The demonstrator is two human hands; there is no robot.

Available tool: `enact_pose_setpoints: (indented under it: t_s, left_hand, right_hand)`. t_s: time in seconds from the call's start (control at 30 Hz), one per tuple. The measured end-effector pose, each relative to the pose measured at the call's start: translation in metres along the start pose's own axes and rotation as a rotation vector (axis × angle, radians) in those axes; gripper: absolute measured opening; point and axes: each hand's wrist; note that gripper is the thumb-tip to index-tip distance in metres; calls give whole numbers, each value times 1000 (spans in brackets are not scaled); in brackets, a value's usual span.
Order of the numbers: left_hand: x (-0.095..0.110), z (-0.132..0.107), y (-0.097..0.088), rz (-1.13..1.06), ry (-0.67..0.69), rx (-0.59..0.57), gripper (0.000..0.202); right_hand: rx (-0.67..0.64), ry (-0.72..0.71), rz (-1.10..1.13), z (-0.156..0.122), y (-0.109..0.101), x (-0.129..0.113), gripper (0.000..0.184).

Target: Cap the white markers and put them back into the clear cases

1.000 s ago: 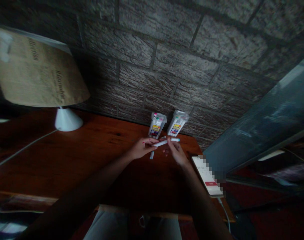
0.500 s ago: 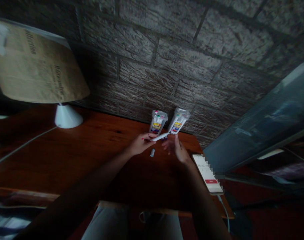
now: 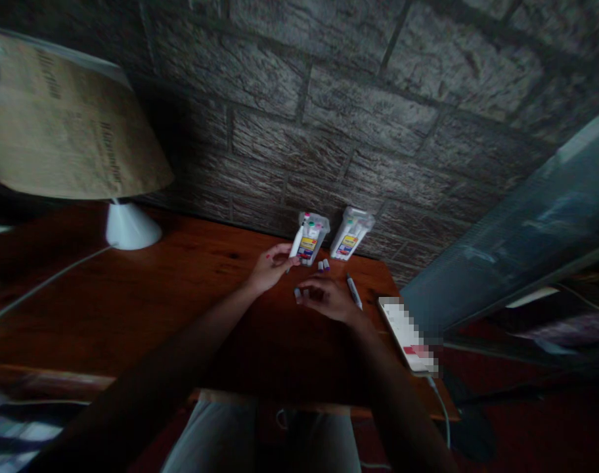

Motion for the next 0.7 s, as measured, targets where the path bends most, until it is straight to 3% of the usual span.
enact_pose_setpoints:
  t_s: [0.13, 0.43, 0.63, 0.7]
  left_hand:
    - [4, 1, 0, 12, 3, 22, 40]
    - [12, -5, 5, -47, -211, -204, 39]
    - [14, -2, 5, -44, -173, -165, 35]
    - [15, -1, 4, -67, -155, -131, 34]
  right_hand:
    - [-37, 87, 8, 2, 14, -1, 25]
    - [27, 153, 245, -4, -10, 22, 32]
    - [75, 76, 13, -3, -3, 7, 40]
    - [75, 50, -53, 0, 3, 1, 34]
Point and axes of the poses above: each hand's wrist, its own z-axis towards the middle knuckle, its own y-axis out of the palm, x = y × z, and after that the axes turned 14 degrees about y, right-handed
